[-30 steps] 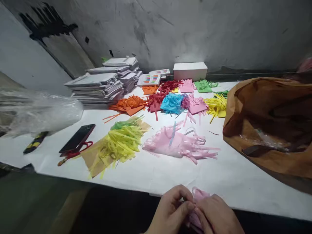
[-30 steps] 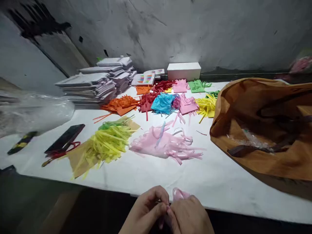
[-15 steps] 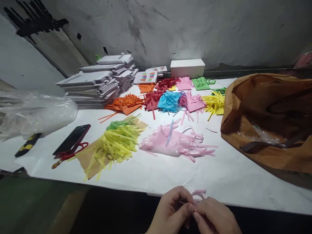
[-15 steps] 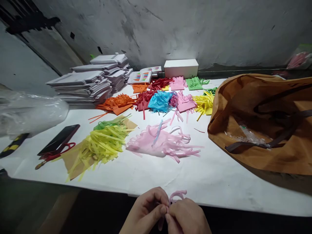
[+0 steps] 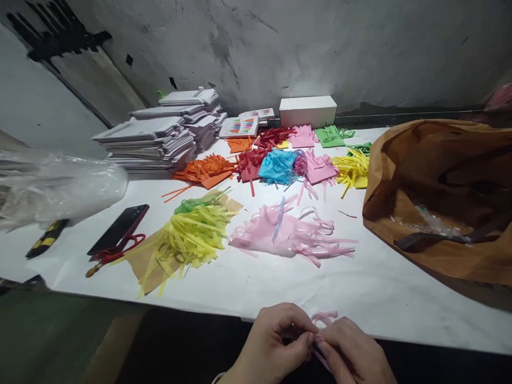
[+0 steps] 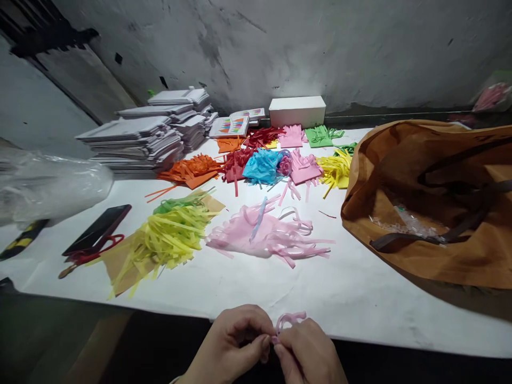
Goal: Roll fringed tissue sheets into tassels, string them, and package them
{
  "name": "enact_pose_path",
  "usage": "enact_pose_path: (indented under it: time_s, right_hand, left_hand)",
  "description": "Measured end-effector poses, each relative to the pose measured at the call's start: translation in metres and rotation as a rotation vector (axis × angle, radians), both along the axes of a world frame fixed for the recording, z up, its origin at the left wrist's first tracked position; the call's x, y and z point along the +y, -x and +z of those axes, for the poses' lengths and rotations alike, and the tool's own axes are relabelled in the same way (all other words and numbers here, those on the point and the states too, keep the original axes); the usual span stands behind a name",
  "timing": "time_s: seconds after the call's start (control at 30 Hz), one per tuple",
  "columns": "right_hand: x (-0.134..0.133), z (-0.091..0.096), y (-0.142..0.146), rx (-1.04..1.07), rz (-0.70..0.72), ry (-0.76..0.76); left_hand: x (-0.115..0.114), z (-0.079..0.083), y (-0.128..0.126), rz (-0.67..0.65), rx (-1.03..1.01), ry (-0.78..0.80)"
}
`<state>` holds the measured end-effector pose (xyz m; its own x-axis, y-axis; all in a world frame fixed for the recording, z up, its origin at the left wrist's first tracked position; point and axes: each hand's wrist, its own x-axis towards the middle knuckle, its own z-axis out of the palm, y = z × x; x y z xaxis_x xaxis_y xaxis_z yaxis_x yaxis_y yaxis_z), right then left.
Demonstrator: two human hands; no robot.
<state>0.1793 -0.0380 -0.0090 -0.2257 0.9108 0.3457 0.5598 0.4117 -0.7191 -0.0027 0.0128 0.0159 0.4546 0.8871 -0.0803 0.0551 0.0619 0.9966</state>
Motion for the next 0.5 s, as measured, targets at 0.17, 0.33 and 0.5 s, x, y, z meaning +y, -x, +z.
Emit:
enact_pose_path:
  time_s: [0.17, 0.33, 0.5]
  right_hand:
    - [0.003, 0.010, -0.001, -0.002, 0.013, -0.065]
    - [0.007, 0.019, 0.003, -0.018, -0.001, -0.248]
    - [0.010, 0.007, 0.012, -0.067, -0.080, -0.380]
  left_hand:
    - [-0.001, 0.001, 0.005, -0.003, 0.103, -0.406]
    - [-0.005, -0.003, 0.006, 0.027, 0.135, -0.734]
    - [-0.008, -0.006, 0.009, 0.137, 0.164, -0.849]
